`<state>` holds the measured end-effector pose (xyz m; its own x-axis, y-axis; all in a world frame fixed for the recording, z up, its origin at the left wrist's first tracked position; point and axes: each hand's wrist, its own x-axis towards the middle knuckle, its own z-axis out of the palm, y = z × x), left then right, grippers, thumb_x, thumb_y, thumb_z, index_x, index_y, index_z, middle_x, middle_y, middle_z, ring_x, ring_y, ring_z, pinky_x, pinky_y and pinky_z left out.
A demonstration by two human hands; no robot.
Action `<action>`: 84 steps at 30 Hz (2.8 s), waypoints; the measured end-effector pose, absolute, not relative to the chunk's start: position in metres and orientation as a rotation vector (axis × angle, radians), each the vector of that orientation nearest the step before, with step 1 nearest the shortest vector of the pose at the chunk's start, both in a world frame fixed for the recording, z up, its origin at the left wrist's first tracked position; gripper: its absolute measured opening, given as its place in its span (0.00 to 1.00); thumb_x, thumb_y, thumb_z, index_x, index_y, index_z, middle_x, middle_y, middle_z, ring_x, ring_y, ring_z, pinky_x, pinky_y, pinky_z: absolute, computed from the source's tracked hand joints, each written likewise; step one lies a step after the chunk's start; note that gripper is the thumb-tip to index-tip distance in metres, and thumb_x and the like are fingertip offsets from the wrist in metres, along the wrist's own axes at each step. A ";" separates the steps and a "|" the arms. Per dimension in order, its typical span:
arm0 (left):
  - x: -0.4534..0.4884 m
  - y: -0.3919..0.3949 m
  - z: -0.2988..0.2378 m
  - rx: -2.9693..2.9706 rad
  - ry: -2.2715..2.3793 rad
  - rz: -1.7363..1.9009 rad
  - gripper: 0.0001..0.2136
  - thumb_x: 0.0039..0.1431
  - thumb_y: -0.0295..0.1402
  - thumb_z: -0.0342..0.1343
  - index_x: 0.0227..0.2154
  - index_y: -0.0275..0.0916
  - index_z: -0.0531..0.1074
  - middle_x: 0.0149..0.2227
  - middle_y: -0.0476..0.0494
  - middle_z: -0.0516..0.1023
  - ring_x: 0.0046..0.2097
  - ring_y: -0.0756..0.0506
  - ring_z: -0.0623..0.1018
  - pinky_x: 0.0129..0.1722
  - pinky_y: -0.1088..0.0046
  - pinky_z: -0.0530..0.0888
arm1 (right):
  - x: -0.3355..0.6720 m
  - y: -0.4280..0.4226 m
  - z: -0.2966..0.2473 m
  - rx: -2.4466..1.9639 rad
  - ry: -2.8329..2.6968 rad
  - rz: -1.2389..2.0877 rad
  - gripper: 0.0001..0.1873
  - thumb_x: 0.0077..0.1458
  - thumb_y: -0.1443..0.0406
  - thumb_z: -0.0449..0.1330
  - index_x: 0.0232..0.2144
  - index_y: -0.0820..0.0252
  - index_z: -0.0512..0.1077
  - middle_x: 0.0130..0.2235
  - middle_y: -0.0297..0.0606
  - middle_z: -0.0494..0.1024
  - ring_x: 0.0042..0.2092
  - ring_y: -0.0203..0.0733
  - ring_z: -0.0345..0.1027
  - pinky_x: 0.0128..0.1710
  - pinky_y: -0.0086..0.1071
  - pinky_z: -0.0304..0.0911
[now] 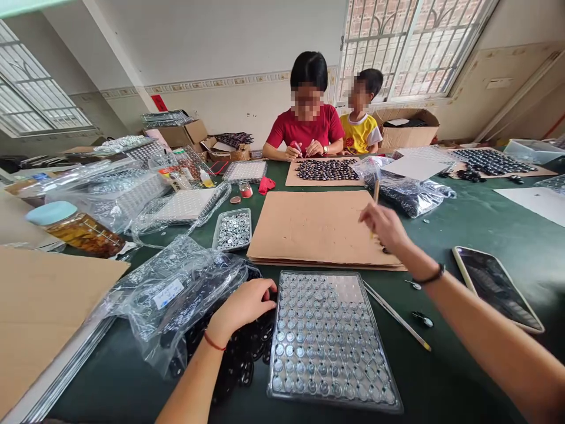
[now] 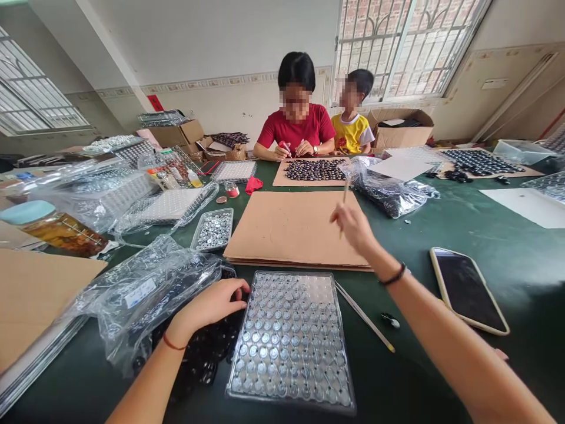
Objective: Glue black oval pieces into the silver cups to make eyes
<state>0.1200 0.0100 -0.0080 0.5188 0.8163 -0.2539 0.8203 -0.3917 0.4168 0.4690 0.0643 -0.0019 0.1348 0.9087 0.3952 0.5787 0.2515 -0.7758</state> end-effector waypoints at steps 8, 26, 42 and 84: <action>0.124 0.004 -0.006 2.354 1.340 0.022 0.06 0.46 0.29 0.52 0.30 0.41 0.67 0.29 0.49 0.73 0.33 0.46 0.72 0.29 0.75 0.63 | 0.394 -0.024 -0.026 -1.433 -2.066 0.472 0.21 0.60 0.57 0.44 0.23 0.61 0.67 0.25 0.39 0.71 0.26 0.41 0.65 0.25 0.28 0.54; 0.177 -0.029 -0.017 1.813 1.040 0.527 0.18 0.48 0.45 0.53 0.35 0.36 0.73 0.19 0.51 0.67 0.21 0.52 0.65 0.21 0.78 0.61 | 0.364 -0.071 -0.017 -1.116 -1.555 0.865 0.17 0.60 0.55 0.45 0.31 0.62 0.64 0.23 0.34 0.68 0.18 0.34 0.59 0.19 0.26 0.55; 0.183 -0.043 -0.011 1.873 1.115 0.754 0.18 0.47 0.46 0.55 0.36 0.37 0.75 0.23 0.46 0.74 0.22 0.51 0.67 0.22 0.76 0.64 | 0.339 -0.085 -0.032 -0.969 -1.307 0.859 0.16 0.61 0.57 0.49 0.26 0.61 0.62 0.25 0.34 0.69 0.20 0.34 0.63 0.20 0.26 0.57; 0.187 -0.050 0.002 2.429 1.230 0.634 0.14 0.60 0.38 0.42 0.42 0.42 0.70 0.42 0.46 0.76 0.42 0.47 0.74 0.43 0.72 0.68 | 0.355 -0.086 -0.031 -1.126 -1.779 0.412 0.11 0.61 0.62 0.46 0.30 0.59 0.64 0.25 0.35 0.68 0.25 0.37 0.60 0.24 0.28 0.52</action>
<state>0.1874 -0.0503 0.0023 0.5244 0.8189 0.2331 0.6654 -0.5650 0.4879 0.3547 -0.0862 -0.0310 -0.1185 0.8328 0.5407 0.5103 0.5182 -0.6864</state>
